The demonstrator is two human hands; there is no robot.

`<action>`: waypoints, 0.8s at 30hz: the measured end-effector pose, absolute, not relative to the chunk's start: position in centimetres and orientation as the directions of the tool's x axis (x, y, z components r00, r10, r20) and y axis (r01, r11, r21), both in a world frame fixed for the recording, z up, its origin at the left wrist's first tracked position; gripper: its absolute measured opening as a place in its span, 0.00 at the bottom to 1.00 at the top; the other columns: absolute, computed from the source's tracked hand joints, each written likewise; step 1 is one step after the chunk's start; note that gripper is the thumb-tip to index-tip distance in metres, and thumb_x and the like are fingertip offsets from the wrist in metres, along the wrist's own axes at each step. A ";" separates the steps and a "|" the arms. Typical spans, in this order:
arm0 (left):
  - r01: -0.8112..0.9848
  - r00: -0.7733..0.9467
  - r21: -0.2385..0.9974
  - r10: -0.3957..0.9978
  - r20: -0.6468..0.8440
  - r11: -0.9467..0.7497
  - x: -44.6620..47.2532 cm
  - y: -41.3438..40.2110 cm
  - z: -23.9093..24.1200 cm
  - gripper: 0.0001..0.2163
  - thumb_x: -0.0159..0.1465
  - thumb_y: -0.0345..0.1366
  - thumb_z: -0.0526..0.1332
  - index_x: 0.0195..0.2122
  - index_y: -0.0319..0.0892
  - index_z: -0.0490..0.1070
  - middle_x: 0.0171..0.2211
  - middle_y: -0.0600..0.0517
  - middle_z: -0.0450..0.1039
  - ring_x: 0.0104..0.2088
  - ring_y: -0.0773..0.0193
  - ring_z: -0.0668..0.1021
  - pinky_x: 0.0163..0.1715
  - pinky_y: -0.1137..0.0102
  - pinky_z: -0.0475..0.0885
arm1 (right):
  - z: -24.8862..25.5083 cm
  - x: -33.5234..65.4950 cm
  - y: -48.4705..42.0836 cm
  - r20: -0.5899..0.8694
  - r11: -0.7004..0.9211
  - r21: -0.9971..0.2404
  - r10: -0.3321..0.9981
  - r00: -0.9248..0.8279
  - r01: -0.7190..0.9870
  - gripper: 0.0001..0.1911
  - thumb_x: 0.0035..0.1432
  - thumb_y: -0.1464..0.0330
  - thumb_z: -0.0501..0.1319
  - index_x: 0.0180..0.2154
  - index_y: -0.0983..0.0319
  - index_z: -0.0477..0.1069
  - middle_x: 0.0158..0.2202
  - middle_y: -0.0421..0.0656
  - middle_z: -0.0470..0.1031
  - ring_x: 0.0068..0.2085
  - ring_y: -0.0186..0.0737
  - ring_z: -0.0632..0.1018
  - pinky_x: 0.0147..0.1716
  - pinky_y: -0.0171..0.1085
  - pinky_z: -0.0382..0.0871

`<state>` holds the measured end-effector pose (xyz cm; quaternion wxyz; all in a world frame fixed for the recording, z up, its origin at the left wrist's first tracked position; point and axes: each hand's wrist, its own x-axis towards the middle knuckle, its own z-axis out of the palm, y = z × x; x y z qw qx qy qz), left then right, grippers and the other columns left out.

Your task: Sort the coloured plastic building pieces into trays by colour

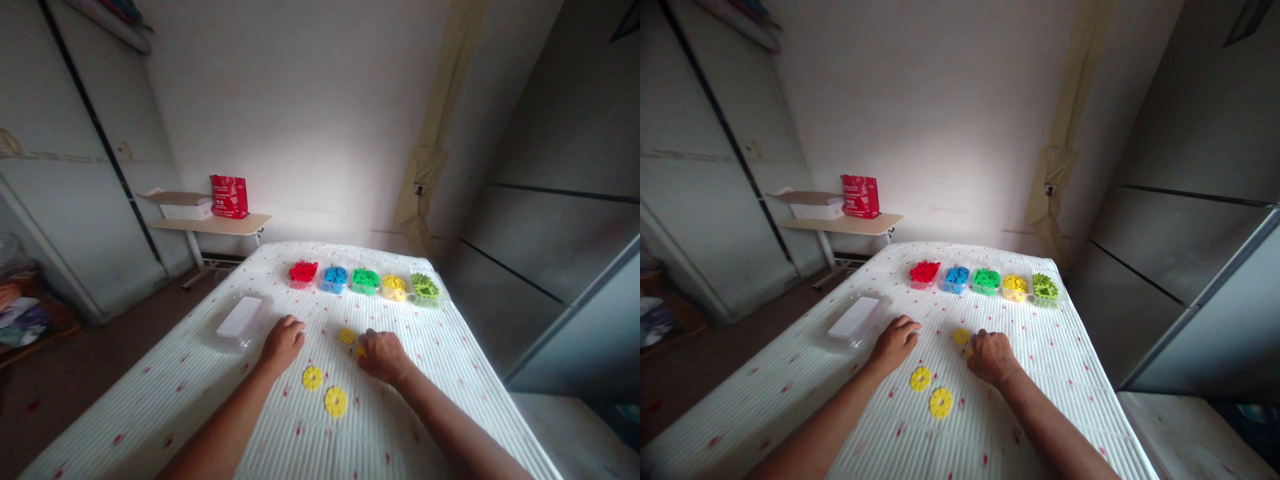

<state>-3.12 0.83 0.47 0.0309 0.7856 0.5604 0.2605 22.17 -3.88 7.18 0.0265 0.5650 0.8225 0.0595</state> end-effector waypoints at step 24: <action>0.843 0.219 0.393 0.902 0.373 -0.368 -3.0 0.5 0.7 0.09 0.57 0.27 0.57 0.37 0.43 0.73 0.36 0.50 0.70 0.40 0.61 0.71 0.45 0.67 0.65 | 6.2 23.3 -3.5 -0.013 0.440 0.103 0.898 -0.441 0.892 0.14 0.49 0.68 0.57 0.39 0.63 0.72 0.38 0.50 0.75 0.33 0.43 0.78 0.28 0.35 0.65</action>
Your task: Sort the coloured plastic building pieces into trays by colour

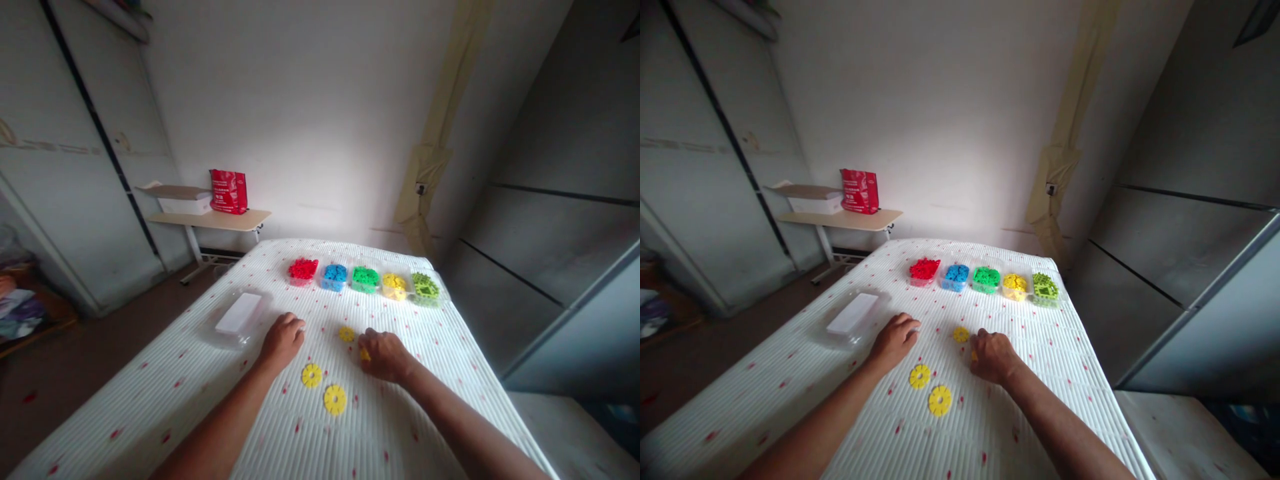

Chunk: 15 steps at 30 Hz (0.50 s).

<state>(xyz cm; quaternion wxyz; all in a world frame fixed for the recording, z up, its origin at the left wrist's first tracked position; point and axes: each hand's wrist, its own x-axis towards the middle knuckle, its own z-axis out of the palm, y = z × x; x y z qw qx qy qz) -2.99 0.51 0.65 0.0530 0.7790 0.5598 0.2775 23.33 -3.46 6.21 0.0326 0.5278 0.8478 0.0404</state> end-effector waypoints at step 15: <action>0.850 0.215 0.390 0.909 0.357 -0.355 -3.1 0.7 0.6 0.09 0.58 0.28 0.56 0.37 0.43 0.73 0.37 0.50 0.70 0.40 0.62 0.71 0.44 0.68 0.65 | 11.5 29.6 5.3 0.372 0.054 0.008 0.927 -0.053 0.998 0.18 0.61 0.65 0.49 0.48 0.61 0.70 0.47 0.48 0.72 0.37 0.39 0.76 0.30 0.33 0.62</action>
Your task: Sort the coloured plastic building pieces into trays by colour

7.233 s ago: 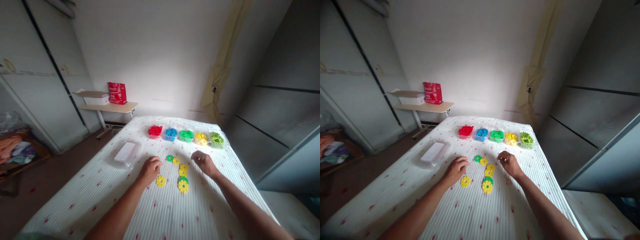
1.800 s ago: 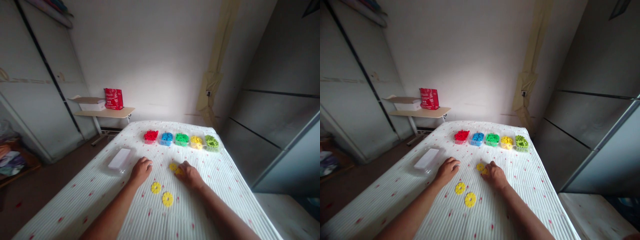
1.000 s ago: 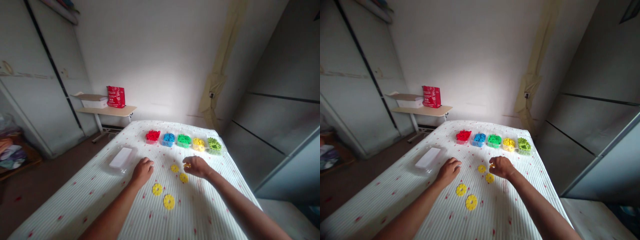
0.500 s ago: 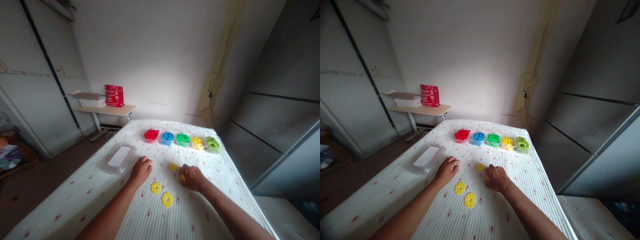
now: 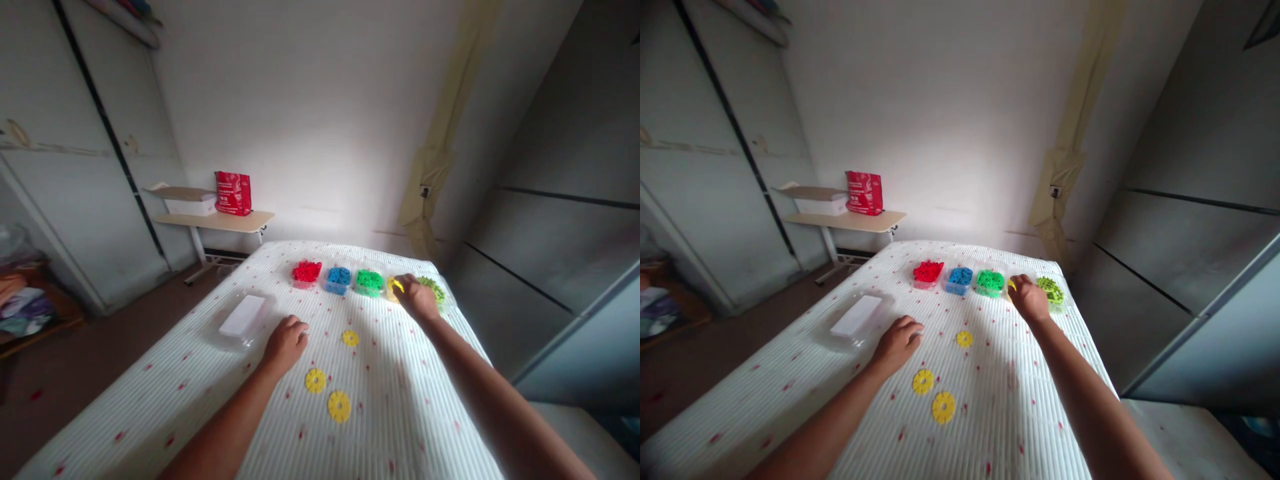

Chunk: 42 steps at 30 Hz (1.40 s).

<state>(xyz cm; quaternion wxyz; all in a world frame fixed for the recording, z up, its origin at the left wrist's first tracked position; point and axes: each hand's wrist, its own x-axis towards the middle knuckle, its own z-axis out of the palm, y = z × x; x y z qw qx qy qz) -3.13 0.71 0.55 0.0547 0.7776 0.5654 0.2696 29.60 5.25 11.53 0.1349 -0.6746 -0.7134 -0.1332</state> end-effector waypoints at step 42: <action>0.851 0.208 0.383 0.900 0.383 -0.359 -2.9 0.2 1.1 0.09 0.58 0.28 0.56 0.36 0.43 0.73 0.36 0.51 0.70 0.40 0.63 0.71 0.44 0.69 0.65 | 5.5 21.7 -3.2 -0.047 0.235 -0.731 0.919 -0.391 0.640 0.16 0.59 0.63 0.50 0.41 0.65 0.71 0.35 0.44 0.75 0.36 0.39 0.76 0.34 0.34 0.68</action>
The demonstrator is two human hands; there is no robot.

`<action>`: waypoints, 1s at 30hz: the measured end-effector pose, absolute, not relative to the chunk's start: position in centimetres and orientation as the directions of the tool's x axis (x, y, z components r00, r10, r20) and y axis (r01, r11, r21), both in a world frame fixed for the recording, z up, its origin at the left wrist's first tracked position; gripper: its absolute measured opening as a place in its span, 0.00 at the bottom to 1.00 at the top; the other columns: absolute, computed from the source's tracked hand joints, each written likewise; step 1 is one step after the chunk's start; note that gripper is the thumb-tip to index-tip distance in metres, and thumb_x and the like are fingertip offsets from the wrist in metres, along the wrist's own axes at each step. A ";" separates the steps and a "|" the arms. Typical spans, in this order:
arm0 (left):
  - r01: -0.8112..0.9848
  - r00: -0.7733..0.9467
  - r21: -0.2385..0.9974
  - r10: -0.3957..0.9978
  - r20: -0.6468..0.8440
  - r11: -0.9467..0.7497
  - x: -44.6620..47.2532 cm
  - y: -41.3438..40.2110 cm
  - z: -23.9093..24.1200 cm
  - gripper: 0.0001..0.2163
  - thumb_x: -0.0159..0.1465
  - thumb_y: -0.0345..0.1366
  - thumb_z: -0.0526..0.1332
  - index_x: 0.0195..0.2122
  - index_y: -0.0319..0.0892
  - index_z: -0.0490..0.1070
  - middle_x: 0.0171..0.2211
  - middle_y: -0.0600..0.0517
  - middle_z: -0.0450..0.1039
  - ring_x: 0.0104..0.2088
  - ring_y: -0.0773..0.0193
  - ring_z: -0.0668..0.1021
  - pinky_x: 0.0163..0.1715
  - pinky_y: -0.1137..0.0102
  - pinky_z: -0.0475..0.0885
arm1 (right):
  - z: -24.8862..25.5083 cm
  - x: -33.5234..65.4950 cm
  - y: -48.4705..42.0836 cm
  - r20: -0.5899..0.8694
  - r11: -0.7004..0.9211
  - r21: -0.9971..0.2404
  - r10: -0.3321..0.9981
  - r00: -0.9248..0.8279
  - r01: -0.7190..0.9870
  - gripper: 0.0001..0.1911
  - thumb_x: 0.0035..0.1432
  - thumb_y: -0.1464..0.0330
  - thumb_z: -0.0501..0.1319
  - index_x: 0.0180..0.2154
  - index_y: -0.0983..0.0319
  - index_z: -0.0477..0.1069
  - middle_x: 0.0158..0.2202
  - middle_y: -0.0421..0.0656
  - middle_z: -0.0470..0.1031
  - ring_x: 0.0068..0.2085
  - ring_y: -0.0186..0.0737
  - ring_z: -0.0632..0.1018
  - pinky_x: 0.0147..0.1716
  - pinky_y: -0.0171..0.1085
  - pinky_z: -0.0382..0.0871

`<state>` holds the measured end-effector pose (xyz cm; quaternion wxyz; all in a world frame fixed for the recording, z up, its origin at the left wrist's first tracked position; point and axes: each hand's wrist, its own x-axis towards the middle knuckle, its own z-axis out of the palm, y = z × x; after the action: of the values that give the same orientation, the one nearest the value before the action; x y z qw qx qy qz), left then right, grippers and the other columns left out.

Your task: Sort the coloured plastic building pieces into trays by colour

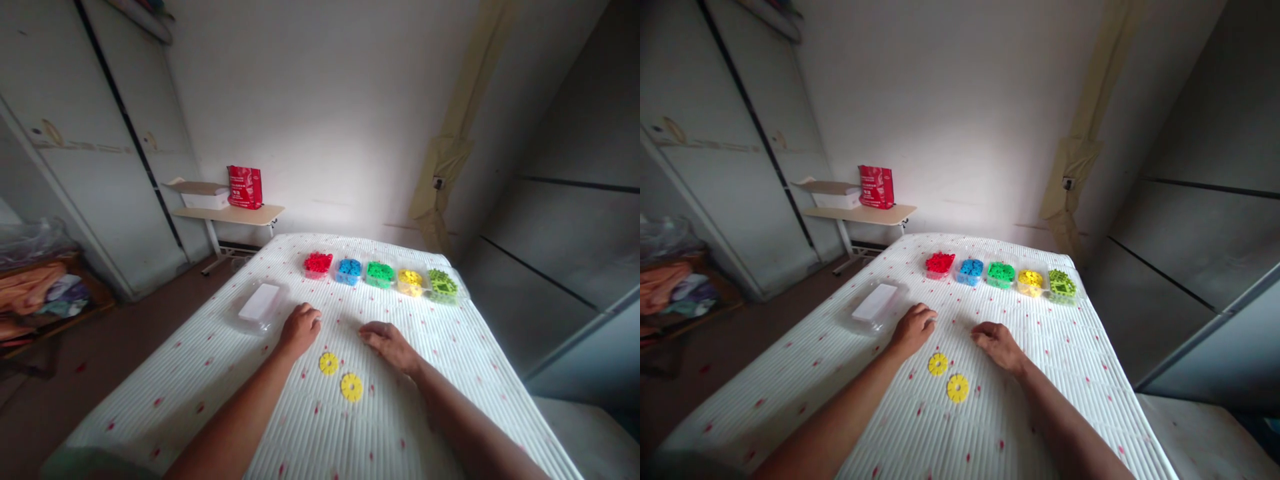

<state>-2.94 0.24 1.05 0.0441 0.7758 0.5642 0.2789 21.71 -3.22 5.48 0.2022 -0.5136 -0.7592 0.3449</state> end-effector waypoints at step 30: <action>0.862 0.202 0.373 0.908 0.368 -0.343 -2.9 0.6 0.7 0.09 0.58 0.28 0.57 0.37 0.43 0.73 0.36 0.51 0.70 0.40 0.63 0.71 0.44 0.70 0.65 | 15.0 27.5 2.6 0.262 0.190 -0.119 0.953 -0.154 0.975 0.17 0.61 0.63 0.57 0.50 0.63 0.65 0.50 0.46 0.69 0.45 0.41 0.73 0.43 0.46 0.70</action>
<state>-2.92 0.56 0.73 0.0423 0.7741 0.5715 0.2690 27.49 2.60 15.02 0.1399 -0.6353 -0.7585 -0.0389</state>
